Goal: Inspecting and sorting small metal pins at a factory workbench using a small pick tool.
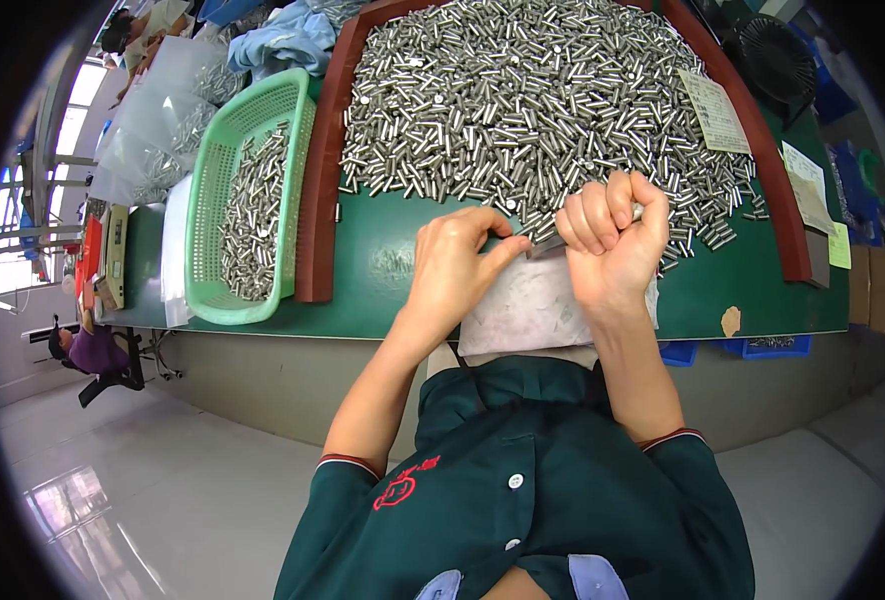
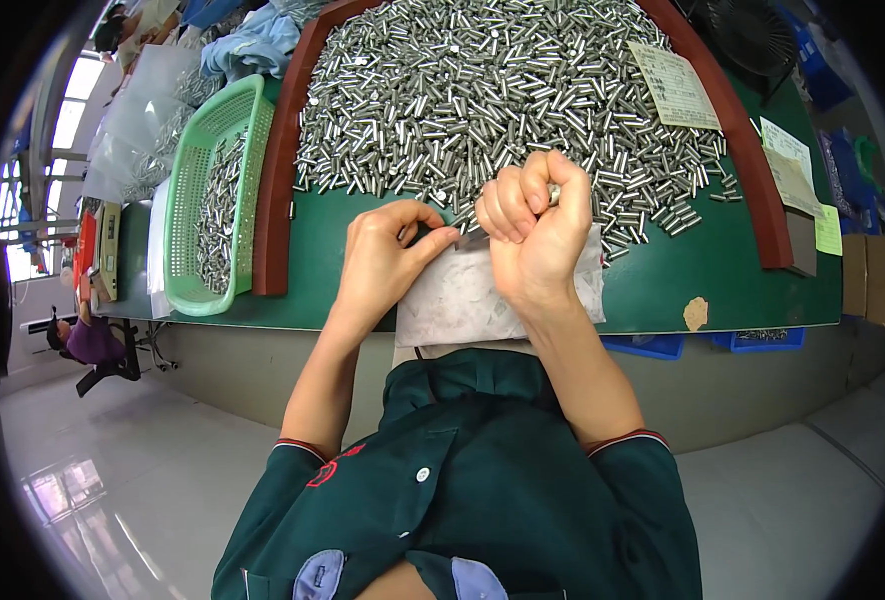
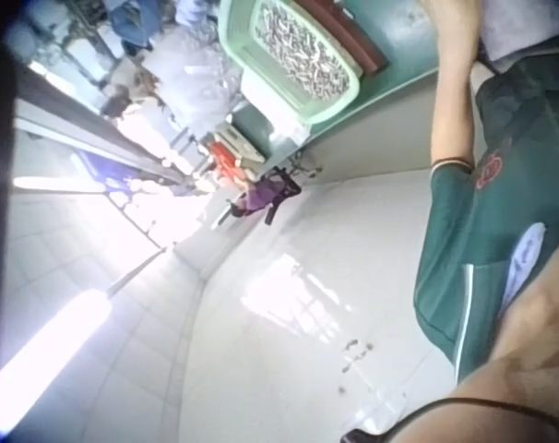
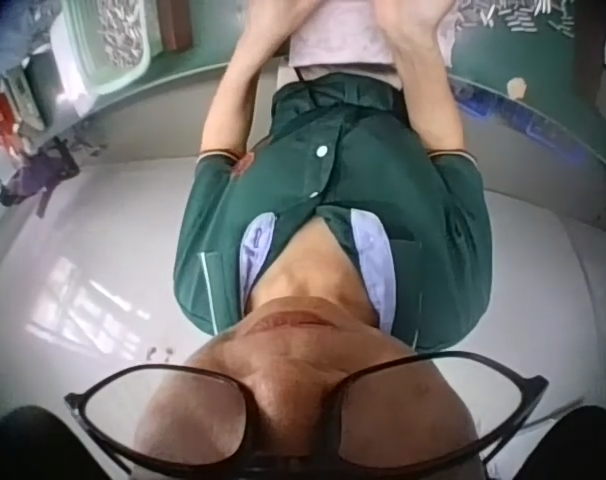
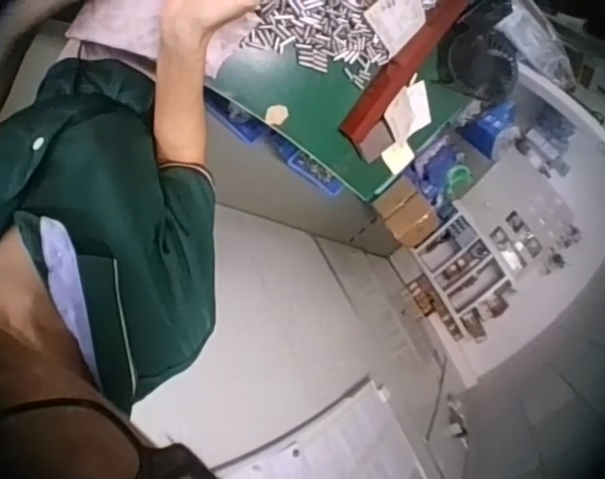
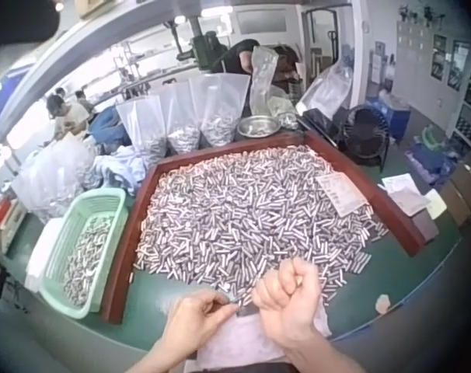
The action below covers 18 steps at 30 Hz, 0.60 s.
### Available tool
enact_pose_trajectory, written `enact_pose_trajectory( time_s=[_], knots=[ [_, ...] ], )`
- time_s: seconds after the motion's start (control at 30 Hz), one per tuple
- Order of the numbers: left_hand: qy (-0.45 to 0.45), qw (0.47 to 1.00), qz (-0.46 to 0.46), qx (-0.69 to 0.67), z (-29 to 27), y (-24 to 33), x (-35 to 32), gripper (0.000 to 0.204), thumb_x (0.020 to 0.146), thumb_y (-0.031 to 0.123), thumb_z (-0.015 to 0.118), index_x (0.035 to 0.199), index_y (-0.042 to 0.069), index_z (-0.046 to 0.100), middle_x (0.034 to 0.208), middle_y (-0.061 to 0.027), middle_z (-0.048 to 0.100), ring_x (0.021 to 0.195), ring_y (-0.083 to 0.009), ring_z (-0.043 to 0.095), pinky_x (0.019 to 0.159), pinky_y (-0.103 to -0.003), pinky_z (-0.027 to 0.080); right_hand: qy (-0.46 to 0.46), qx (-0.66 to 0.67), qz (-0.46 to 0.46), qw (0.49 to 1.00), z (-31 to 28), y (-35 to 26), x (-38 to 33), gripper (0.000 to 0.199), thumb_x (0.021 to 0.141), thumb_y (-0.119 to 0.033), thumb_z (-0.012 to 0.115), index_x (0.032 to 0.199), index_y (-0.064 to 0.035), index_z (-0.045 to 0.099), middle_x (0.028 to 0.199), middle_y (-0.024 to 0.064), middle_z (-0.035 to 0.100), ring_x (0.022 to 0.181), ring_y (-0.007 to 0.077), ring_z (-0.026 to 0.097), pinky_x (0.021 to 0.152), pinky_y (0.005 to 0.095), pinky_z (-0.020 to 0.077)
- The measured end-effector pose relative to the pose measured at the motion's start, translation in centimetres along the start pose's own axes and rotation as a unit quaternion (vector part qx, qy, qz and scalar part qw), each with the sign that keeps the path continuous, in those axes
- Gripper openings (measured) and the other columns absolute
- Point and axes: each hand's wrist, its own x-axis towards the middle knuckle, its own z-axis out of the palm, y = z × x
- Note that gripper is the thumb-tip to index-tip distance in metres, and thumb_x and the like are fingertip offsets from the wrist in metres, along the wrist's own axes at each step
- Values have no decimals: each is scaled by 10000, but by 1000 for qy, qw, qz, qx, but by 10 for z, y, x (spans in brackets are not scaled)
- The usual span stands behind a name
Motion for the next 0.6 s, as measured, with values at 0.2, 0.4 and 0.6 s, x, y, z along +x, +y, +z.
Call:
enact_pose_trajectory(
  time_s=[0.2,0.4,0.6],
  knots=[
    [-17,1000,-18,-3,-3,-3,-2,196,647,137,704,639,7,559,454,-54,358,402,-153,337,401,-312,292,9,12,7,1000,-2,-1,-8,361,861,-259,328,524,-136,283,399,-36,216,353,75,146,369,237,157],
    [24,998,58,24,-3,-19,-6,152,681,79,661,709,7,531,573,-122,509,484,-255,497,459,-346,381,1,13,6,1000,-4,-3,-7,357,859,-254,320,527,-129,282,403,-27,217,356,82,150,367,240,159],
    [13,995,86,42,-14,-23,-2,129,725,47,619,766,-4,509,571,-106,496,479,-227,489,463,-314,374,-2,1,15,1000,0,1,-2,349,855,-241,318,525,-132,283,401,-29,225,358,78,155,367,239,159]
  ],
)
